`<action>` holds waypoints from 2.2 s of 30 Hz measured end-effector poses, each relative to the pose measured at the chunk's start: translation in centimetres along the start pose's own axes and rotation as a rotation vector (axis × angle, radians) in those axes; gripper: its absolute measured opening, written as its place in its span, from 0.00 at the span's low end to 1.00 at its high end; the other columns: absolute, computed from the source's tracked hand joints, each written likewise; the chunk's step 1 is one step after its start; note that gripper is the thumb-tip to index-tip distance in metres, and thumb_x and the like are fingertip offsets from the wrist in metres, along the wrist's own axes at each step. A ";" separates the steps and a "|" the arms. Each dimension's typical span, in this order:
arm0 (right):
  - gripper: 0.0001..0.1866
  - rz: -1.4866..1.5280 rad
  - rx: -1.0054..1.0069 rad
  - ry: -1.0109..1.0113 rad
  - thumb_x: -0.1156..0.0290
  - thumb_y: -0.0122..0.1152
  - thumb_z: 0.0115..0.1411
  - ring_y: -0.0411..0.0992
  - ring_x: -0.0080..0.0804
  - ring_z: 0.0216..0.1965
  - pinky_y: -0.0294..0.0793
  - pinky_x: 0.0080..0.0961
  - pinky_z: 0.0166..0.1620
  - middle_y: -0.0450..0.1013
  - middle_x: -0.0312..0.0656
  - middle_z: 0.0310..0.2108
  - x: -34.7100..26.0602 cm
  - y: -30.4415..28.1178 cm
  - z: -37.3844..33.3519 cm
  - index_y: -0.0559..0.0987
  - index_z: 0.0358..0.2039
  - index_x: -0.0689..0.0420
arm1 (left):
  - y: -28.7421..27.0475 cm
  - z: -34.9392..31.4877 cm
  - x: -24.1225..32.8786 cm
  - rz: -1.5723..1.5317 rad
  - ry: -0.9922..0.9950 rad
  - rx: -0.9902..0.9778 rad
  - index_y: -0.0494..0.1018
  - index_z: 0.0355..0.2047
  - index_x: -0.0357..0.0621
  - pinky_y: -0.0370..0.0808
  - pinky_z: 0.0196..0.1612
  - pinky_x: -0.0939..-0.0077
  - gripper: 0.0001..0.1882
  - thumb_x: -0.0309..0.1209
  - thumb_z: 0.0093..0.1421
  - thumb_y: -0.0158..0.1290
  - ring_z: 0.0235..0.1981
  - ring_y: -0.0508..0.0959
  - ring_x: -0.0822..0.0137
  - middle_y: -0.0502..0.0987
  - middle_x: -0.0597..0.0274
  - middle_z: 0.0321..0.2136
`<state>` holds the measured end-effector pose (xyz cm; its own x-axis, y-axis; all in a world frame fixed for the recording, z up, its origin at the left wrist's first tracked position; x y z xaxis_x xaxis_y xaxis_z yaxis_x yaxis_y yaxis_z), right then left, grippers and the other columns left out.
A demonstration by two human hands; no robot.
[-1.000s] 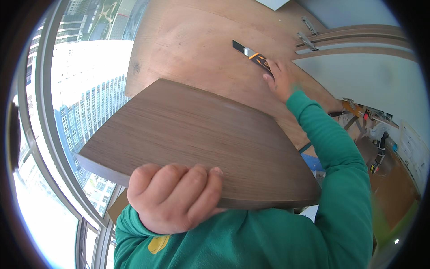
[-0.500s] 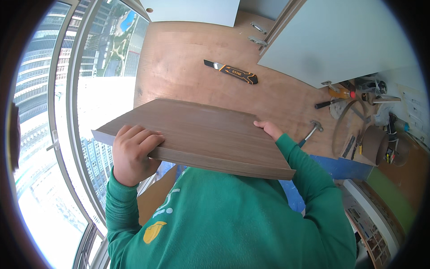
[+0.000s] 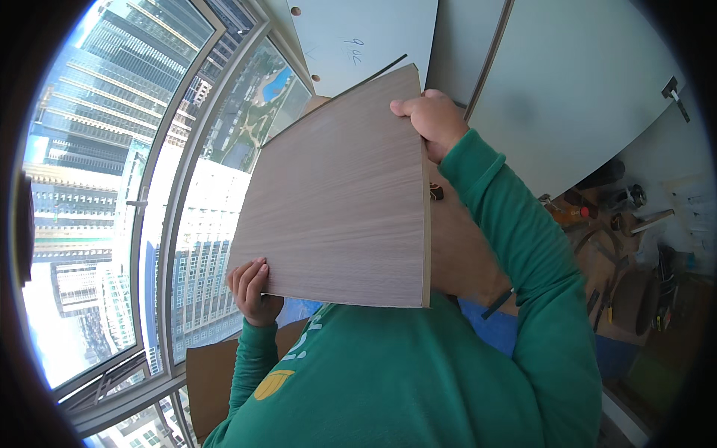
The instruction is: The person assembles cabinet parts by cutting a wooden board with a utility knife, tapping it with a hammer, and fitting it into a cabinet frame. The person handles the board and tools directly, working on a blue tarp-covered floor.
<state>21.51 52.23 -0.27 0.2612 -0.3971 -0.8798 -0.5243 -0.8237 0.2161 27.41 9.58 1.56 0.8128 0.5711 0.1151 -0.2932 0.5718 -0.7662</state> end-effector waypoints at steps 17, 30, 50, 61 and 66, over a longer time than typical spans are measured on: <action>0.23 -0.711 -0.245 -0.789 0.77 0.67 0.64 0.80 0.29 0.46 0.80 0.28 0.51 0.82 0.48 0.44 -12.9 7.2 -14.8 0.74 0.59 0.68 | 7.9 11.0 -6.9 -0.394 -0.299 0.185 0.63 0.71 0.39 0.65 0.71 0.50 0.41 0.42 0.63 0.67 0.70 0.67 0.43 0.65 0.45 0.71; 0.30 -0.889 -0.166 -0.576 0.73 0.72 0.61 0.80 0.32 0.49 0.77 0.29 0.56 0.82 0.50 0.47 -11.2 -4.1 -21.1 0.74 0.61 0.70 | 18.5 13.1 0.9 -1.053 -0.205 -0.240 0.77 0.43 0.37 0.76 0.45 0.60 0.27 0.52 0.77 0.46 0.41 0.80 0.54 0.78 0.50 0.37; 0.28 -0.533 -0.012 -0.503 0.72 0.77 0.59 0.77 0.28 0.50 0.75 0.27 0.58 0.80 0.43 0.48 -4.4 -13.8 -22.9 0.77 0.57 0.68 | 13.8 13.6 4.6 -0.958 -0.085 -0.055 0.76 0.26 0.39 0.72 0.27 0.66 0.20 0.42 0.62 0.68 0.23 0.75 0.60 0.73 0.57 0.22; 0.30 -0.534 0.023 -0.544 0.74 0.76 0.60 0.77 0.28 0.52 0.75 0.27 0.58 0.80 0.42 0.50 -4.5 -15.8 -22.2 0.75 0.60 0.67 | 12.2 16.3 5.7 -0.746 0.041 0.077 0.74 0.23 0.41 0.71 0.25 0.64 0.26 0.50 0.55 0.71 0.20 0.74 0.58 0.71 0.61 0.20; 0.31 -0.523 0.147 -0.489 0.76 0.77 0.59 0.76 0.30 0.54 0.74 0.30 0.60 0.79 0.42 0.54 -1.2 -20.2 -21.7 0.75 0.61 0.64 | 9.6 19.6 8.0 -0.516 0.281 0.053 0.71 0.20 0.44 0.69 0.23 0.66 0.30 0.56 0.53 0.70 0.19 0.72 0.60 0.68 0.62 0.18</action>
<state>49.37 60.53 5.62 0.1333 0.2877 -0.9484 -0.5424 -0.7797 -0.3128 21.26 31.17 7.54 0.9571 0.0371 0.2875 0.1570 0.7674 -0.6217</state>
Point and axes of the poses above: each hand's wrist, its own z-axis towards the middle knuckle, its own y-axis out of the palm, x = y × z, the point moved 8 cm from there along z, towards the middle knuckle
